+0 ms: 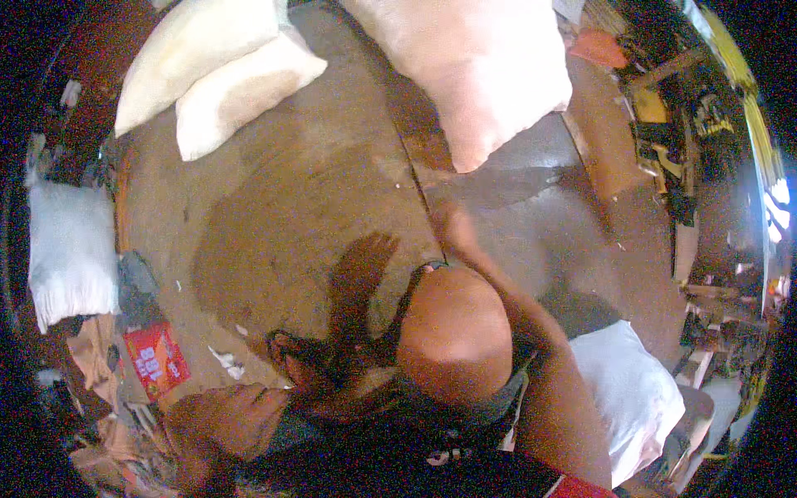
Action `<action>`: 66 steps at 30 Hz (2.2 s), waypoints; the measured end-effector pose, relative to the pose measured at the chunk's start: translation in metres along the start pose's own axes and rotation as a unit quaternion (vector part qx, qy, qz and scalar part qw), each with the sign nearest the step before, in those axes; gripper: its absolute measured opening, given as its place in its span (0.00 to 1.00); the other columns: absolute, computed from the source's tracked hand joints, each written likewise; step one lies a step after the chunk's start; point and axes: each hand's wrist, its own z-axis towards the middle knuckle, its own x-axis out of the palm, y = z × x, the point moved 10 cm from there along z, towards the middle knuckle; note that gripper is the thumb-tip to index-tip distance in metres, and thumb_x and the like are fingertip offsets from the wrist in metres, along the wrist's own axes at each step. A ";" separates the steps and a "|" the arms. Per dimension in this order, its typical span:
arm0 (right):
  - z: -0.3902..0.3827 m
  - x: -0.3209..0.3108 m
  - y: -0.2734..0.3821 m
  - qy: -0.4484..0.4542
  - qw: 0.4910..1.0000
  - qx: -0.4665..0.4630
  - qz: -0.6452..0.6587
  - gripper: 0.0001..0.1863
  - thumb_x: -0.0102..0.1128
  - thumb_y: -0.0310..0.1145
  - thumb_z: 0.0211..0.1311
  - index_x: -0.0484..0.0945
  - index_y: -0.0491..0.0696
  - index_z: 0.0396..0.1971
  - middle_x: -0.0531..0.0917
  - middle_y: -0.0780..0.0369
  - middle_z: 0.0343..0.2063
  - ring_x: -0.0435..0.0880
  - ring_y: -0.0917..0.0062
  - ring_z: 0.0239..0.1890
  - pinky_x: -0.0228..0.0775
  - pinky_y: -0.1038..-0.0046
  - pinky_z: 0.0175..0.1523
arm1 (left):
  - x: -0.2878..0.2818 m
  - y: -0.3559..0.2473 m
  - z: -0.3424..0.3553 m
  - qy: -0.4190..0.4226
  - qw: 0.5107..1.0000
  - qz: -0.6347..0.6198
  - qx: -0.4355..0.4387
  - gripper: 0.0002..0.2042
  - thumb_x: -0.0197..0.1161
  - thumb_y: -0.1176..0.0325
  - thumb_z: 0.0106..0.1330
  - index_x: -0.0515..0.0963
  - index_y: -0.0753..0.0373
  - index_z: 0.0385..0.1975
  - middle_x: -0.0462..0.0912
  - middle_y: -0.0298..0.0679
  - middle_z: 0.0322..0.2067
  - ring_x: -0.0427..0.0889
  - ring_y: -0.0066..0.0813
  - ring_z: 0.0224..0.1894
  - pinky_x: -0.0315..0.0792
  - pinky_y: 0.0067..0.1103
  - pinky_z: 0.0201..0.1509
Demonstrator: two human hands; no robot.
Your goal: The person is hand-sewing a white pillow using a needle and thread. They stitch along the edge, pull the thread tight, and then use scissors to cut the thread. The person then moves the finished pillow aside and picks up another pillow to continue the sewing process.
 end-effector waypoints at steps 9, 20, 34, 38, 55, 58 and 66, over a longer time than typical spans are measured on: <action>-0.210 -0.038 0.176 0.125 0.949 -0.212 0.196 0.15 0.54 0.39 0.70 0.79 0.46 0.49 0.82 0.57 0.48 0.79 0.67 0.52 0.71 0.64 0.57 | -0.027 -0.021 -0.015 -0.141 0.990 -0.013 -0.012 0.09 0.58 0.63 0.66 0.80 0.60 0.39 0.83 0.47 0.35 0.82 0.52 0.38 0.76 0.40 0.43; -0.152 -0.190 0.150 -0.027 0.811 -0.099 0.575 0.19 0.50 0.43 0.75 0.84 0.44 0.40 0.86 0.61 0.36 0.83 0.77 0.37 0.76 0.68 0.45 | -0.064 0.035 -0.031 -0.326 0.936 -0.114 -0.069 0.09 0.59 0.69 0.70 0.78 0.65 0.45 0.83 0.46 0.40 0.82 0.41 0.44 0.73 0.36 0.52; -0.397 -0.288 0.126 -0.267 0.961 -0.028 0.072 0.24 0.61 0.42 0.66 0.76 0.42 0.55 0.78 0.48 0.53 0.80 0.53 0.52 0.72 0.60 0.58 | -0.055 0.158 0.099 -0.326 0.942 -0.071 0.048 0.04 0.57 0.73 0.70 0.74 0.67 0.37 0.75 0.39 0.31 0.74 0.30 0.36 0.69 0.28 0.44; -0.531 -0.310 0.069 -0.305 0.906 0.134 -0.261 0.26 0.65 0.42 0.61 0.76 0.46 0.56 0.78 0.50 0.55 0.76 0.58 0.58 0.61 0.57 0.67 | -0.050 0.118 0.116 -0.192 0.980 -0.047 -0.010 0.15 0.58 0.66 0.70 0.71 0.66 0.53 0.72 0.45 0.51 0.71 0.38 0.53 0.65 0.31 0.59; -0.478 -0.291 -0.033 -0.399 0.898 0.122 -0.137 0.13 0.49 0.21 0.57 0.76 0.41 0.42 0.76 0.47 0.36 0.77 0.49 0.44 0.70 0.54 0.51 | -0.070 0.149 0.069 -0.357 0.922 -0.090 0.118 0.03 0.58 0.75 0.68 0.72 0.64 0.32 0.70 0.32 0.22 0.68 0.20 0.25 0.65 0.21 0.29; -0.469 -0.278 -0.031 -0.363 0.913 0.125 -0.140 0.14 0.49 0.21 0.57 0.77 0.41 0.43 0.77 0.45 0.36 0.79 0.48 0.42 0.70 0.54 0.50 | -0.066 0.123 0.058 -0.317 0.941 -0.079 0.088 0.03 0.58 0.75 0.68 0.72 0.64 0.32 0.71 0.32 0.22 0.68 0.19 0.23 0.64 0.21 0.28; -0.501 -0.309 -0.032 -0.324 0.911 0.181 -0.183 0.11 0.51 0.26 0.63 0.80 0.44 0.43 0.79 0.48 0.35 0.81 0.51 0.39 0.72 0.55 0.48 | -0.068 0.122 0.054 -0.324 0.936 -0.097 0.100 0.03 0.57 0.75 0.68 0.72 0.63 0.32 0.70 0.31 0.21 0.67 0.18 0.21 0.63 0.20 0.25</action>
